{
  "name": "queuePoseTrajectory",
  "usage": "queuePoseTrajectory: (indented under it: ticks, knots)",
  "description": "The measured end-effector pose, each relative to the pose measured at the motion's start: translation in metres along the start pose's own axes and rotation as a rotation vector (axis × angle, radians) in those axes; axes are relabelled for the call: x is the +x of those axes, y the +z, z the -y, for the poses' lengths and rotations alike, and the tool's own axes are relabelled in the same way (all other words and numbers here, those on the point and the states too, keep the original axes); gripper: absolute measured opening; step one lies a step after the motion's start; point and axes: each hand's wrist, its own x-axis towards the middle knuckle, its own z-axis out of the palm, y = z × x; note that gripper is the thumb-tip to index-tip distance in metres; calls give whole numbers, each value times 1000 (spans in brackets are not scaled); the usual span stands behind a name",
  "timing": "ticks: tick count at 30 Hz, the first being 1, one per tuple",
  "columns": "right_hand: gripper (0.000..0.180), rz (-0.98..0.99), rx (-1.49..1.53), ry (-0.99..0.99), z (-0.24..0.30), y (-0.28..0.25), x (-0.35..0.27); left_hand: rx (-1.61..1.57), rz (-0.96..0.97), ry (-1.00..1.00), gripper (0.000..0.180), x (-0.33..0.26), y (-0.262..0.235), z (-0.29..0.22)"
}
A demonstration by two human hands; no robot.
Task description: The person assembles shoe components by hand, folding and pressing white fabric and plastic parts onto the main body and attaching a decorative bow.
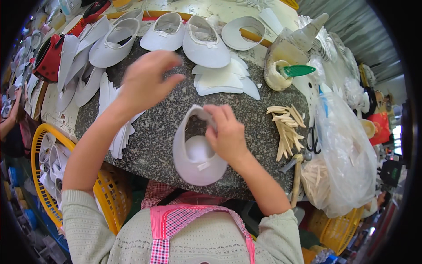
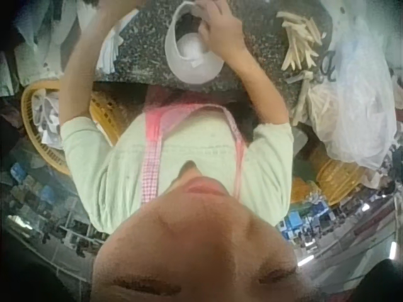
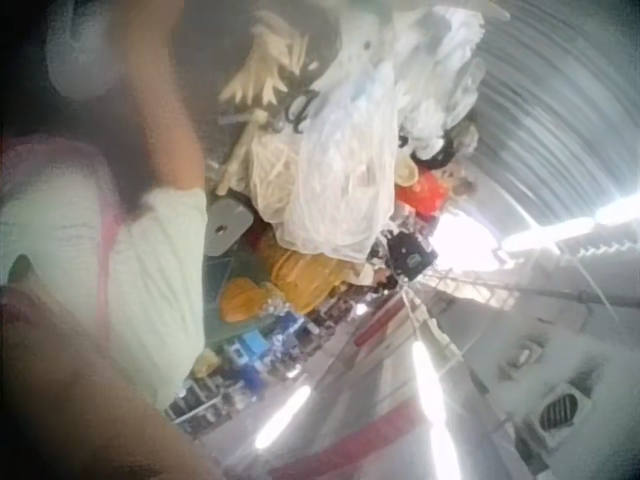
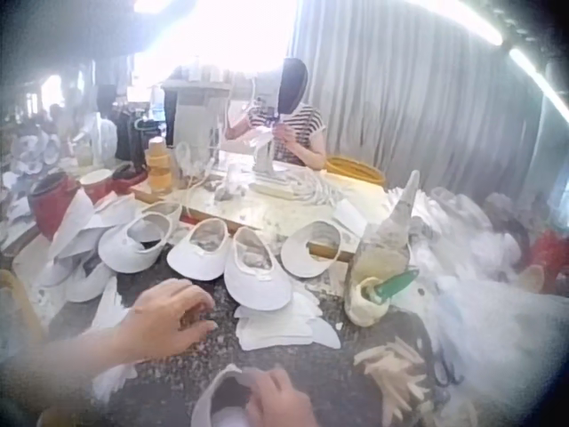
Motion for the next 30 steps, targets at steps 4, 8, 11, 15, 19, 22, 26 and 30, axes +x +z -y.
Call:
queuePoseTrajectory:
  ticks: [4,8,11,15,19,22,26,30]
  knots:
    - [34,-94,54,15,-7,-18,5,275,-134,439,40,46,73,22]
    - [27,-264,216,234,-43,-49,11,314,-179,284,28,102,61,52]
    - [27,-221,204,272,-80,-43,22,831,-249,193,37,135,5,31]
    - [30,-205,98,171,-113,-20,57,527,-364,767,43,130,14,37]
    - [32,-299,-49,204,-131,-7,86,716,-9,326,42,81,30,64]
    - [43,-189,-82,263,-123,-3,95,637,-119,175,39,76,35,47]
    - [49,-177,-31,307,-126,-8,89,373,30,333,26,85,94,0]
    - [56,-133,98,360,-120,-5,88,389,80,510,19,83,135,0]
